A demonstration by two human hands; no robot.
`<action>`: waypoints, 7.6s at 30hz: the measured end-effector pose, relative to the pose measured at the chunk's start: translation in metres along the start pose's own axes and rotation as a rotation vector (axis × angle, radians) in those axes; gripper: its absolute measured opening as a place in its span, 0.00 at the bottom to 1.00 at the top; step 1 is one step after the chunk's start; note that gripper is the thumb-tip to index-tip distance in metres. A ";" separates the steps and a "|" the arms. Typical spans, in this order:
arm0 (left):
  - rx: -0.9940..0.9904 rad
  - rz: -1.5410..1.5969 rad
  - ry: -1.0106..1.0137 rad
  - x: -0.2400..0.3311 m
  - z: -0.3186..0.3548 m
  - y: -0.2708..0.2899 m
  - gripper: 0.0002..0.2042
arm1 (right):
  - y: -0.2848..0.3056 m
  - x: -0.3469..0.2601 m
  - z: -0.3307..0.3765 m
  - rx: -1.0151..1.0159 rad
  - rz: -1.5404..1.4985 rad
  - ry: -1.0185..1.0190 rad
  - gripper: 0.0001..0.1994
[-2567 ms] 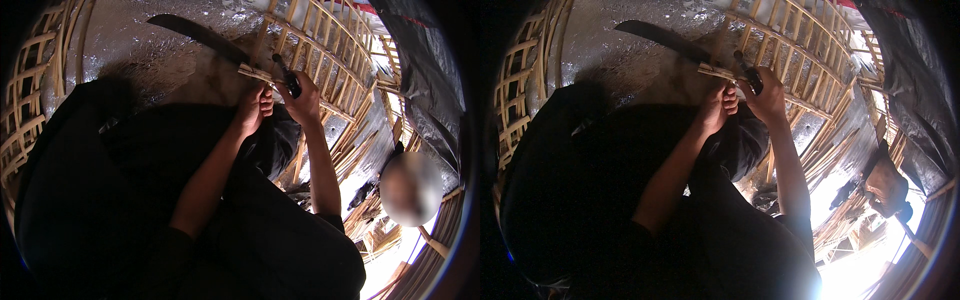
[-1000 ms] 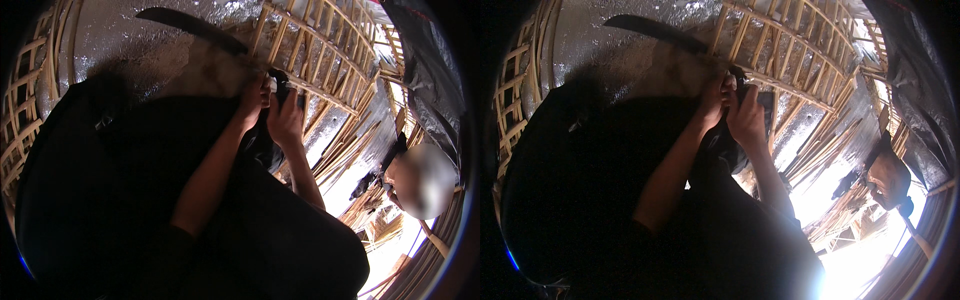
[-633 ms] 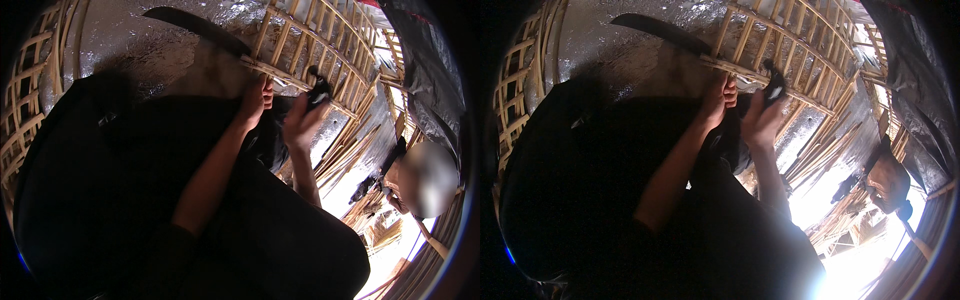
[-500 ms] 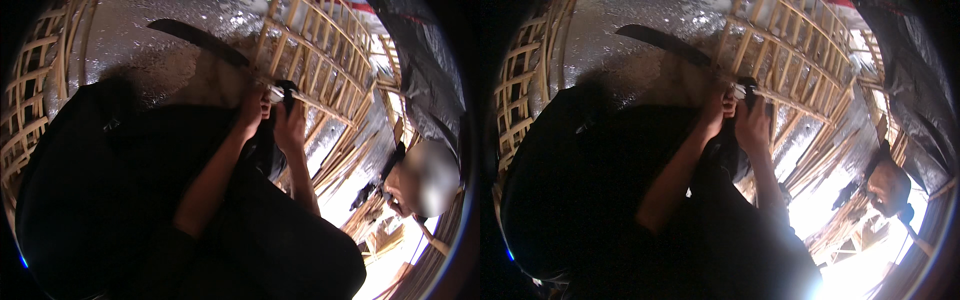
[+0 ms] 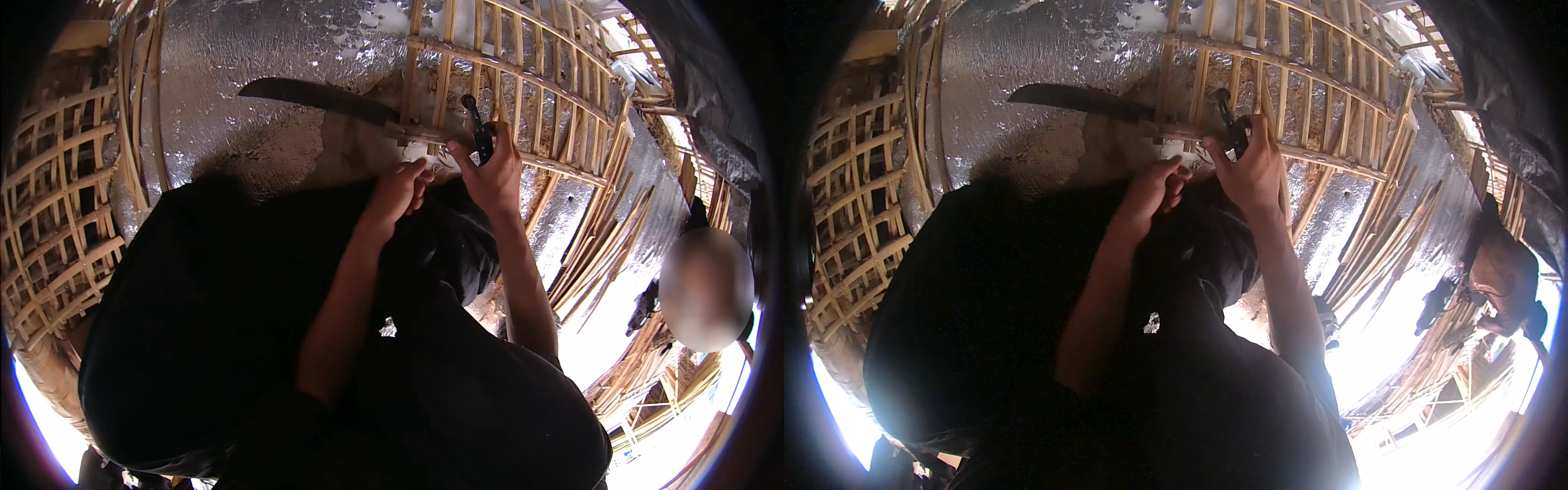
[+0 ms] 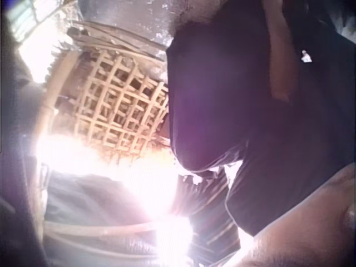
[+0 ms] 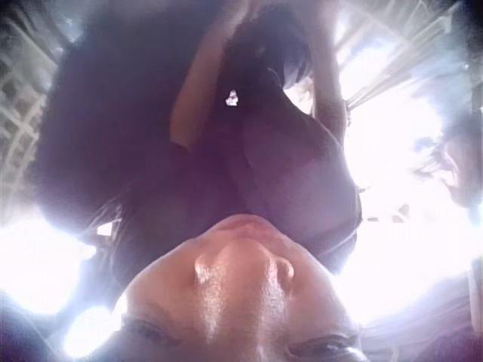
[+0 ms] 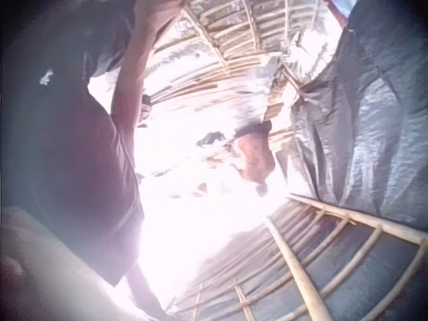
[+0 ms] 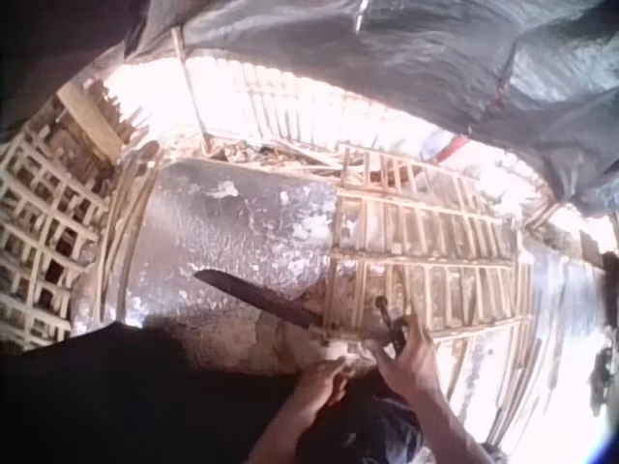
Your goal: The person assembles a bamboo grid structure by positioning wooden slats and hammering them together, then gathers a bundle of long bamboo strips and aligns them by hand.
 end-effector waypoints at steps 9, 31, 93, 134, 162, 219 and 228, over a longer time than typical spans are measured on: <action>0.701 -0.647 -0.855 0.090 0.046 0.042 0.15 | -0.002 0.006 -0.006 0.008 0.002 0.022 0.29; 0.367 -0.947 -1.284 0.071 0.012 0.035 0.14 | 0.019 -0.019 0.018 -0.018 0.102 0.149 0.20; 0.545 -1.463 -1.602 0.095 0.007 0.033 0.14 | -0.020 -0.019 0.064 -0.180 0.405 0.396 0.23; 0.485 -1.574 -1.486 0.098 0.016 0.025 0.14 | 0.035 -0.013 -0.089 0.368 -0.508 -0.137 0.14; 0.352 -1.389 -1.318 0.135 0.019 0.012 0.08 | 0.089 0.050 0.092 -0.073 0.228 0.021 0.16; 0.545 -0.368 -0.949 0.480 0.278 -0.040 0.40 | 0.176 -0.331 -0.140 -0.259 -1.632 0.170 0.57; 0.042 -0.345 -0.835 0.442 0.314 -0.075 0.42 | 0.155 -0.330 -0.152 -0.292 -1.523 0.347 0.52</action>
Point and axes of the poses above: each hand's wrist, its own z-axis away from the middle knuckle, its own y-axis out of the back of the hand, x = y × z, the point moved 5 cm from there along -z, towards the middle knuckle, and after that the axes turned 13 degrees about y, right-handed, at the moved point
